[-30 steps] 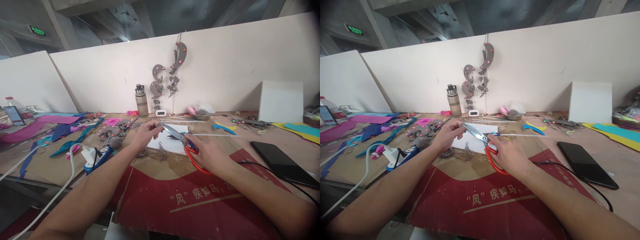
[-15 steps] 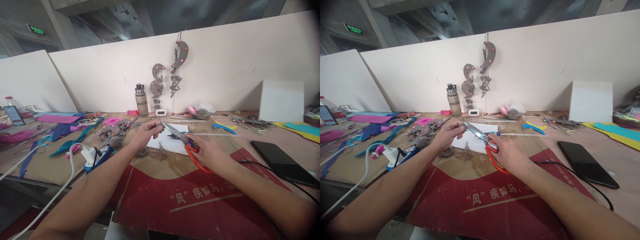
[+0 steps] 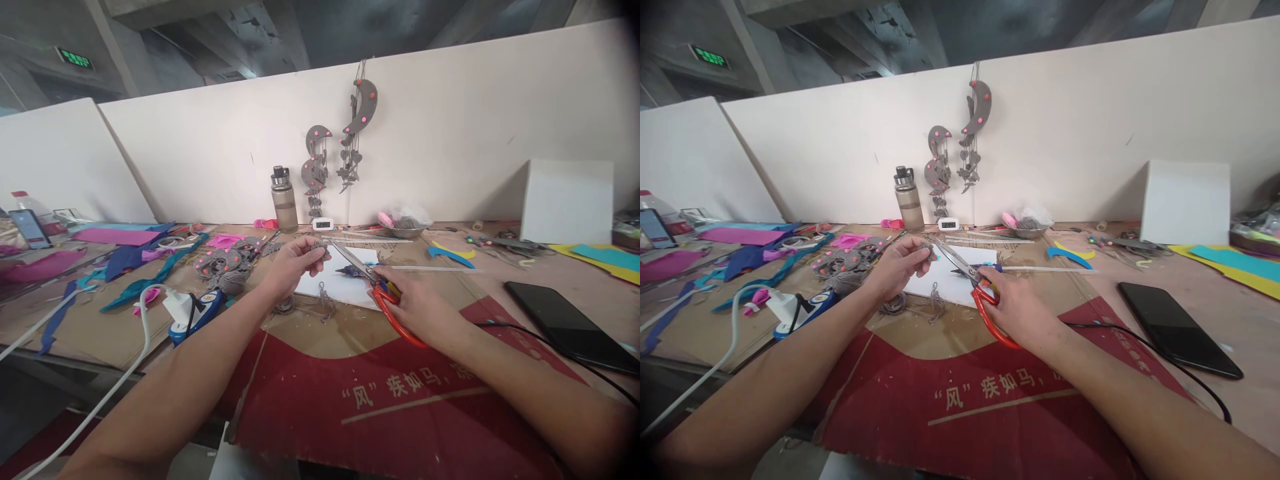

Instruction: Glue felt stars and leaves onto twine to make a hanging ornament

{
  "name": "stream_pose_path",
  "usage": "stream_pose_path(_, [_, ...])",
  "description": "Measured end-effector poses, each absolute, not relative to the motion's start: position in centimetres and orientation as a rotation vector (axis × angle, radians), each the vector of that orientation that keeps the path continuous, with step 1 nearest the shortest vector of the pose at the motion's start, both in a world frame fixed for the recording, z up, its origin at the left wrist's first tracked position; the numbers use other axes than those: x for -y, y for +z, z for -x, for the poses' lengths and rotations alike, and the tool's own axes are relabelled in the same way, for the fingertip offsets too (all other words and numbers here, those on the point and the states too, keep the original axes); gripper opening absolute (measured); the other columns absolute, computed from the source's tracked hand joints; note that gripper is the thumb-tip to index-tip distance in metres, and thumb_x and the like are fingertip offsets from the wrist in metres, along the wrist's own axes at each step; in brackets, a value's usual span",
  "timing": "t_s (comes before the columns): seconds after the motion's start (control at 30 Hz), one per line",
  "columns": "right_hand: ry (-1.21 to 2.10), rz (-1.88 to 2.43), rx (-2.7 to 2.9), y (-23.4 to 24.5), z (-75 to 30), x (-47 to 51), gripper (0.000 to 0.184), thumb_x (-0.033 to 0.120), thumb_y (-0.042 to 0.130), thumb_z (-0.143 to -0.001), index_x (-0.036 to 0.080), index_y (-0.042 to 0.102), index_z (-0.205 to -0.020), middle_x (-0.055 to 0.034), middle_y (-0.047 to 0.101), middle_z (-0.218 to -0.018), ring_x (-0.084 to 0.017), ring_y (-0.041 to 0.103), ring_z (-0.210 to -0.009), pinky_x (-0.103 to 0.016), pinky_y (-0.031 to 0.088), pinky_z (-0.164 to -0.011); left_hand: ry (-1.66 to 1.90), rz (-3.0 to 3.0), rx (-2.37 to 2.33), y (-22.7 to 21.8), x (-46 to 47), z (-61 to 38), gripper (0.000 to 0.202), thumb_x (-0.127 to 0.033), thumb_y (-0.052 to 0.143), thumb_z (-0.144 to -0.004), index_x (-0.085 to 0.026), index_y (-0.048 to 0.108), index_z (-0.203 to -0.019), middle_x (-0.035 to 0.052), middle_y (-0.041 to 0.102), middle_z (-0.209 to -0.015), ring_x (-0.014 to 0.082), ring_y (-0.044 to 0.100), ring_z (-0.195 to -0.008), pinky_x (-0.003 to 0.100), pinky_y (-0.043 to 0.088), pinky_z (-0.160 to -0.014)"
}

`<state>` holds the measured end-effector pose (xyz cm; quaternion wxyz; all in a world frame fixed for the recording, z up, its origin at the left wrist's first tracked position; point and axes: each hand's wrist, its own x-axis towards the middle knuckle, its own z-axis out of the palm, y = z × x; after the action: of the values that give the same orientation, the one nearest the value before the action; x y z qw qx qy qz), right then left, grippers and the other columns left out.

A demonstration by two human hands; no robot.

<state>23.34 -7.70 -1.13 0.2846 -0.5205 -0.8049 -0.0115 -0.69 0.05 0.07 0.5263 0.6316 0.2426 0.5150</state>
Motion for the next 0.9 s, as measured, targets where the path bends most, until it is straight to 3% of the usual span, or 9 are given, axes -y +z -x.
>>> stream_pose_path(0.2, [0.003, 1.436, 2.154, -1.15, -23.34, 7.70, 0.040, 0.034, 0.048, -0.089, 0.018, 0.056, -0.124, -0.0098, 0.072, -0.103, -0.024, 0.068, -0.087, -0.031, 0.050, -0.074, 1.247, -1.393, -0.535, -0.12, -0.48, 0.68, 0.026, -0.028, 0.076, -0.071, -0.014, 0.058, -0.085, 0.0030, 0.064, -0.077, 0.0113, 0.062, -0.064, 0.021, 0.044, -0.050])
stream_pose_path(0.4, [-0.033, 1.418, 2.156, -1.16, -23.20, 7.83, 0.038, 0.035, 0.048, -0.089, 0.020, 0.058, -0.122, -0.0090, 0.072, -0.099, -0.023, 0.068, -0.083, -0.029, 0.049, -0.070, 1.266, -1.325, -0.544, 0.12, -0.39, 0.90, 0.030, -0.026, 0.077, -0.069, -0.015, 0.056, -0.086, -0.0003, 0.061, -0.075, 0.0131, 0.065, -0.066, 0.021, 0.045, -0.050])
stream_pose_path(0.7, [-0.064, 1.427, 2.206, -1.14, -23.08, 8.19, 0.037, 0.031, 0.051, -0.086, 0.019, 0.058, -0.121, -0.0044, 0.069, -0.074, -0.016, 0.058, -0.055, -0.025, 0.038, -0.054, 1.290, -1.288, -0.528, 0.11, -0.59, 0.96, 0.031, -0.026, 0.079, -0.067, -0.014, 0.057, -0.085, -0.0002, 0.061, -0.074, 0.0112, 0.063, -0.067, 0.019, 0.046, -0.051])
stream_pose_path(0.9, [-0.072, 1.411, 2.196, -1.41, -23.01, 8.04, 0.038, 0.030, 0.052, -0.085, 0.020, 0.059, -0.121, -0.0043, 0.069, -0.075, -0.015, 0.056, -0.055, -0.024, 0.037, -0.055, 1.283, -1.270, -0.499, 0.16, -0.52, 0.90, 0.028, -0.023, 0.077, -0.069, -0.014, 0.057, -0.085, 0.0000, 0.060, -0.075, 0.0126, 0.064, -0.069, 0.020, 0.047, -0.052])
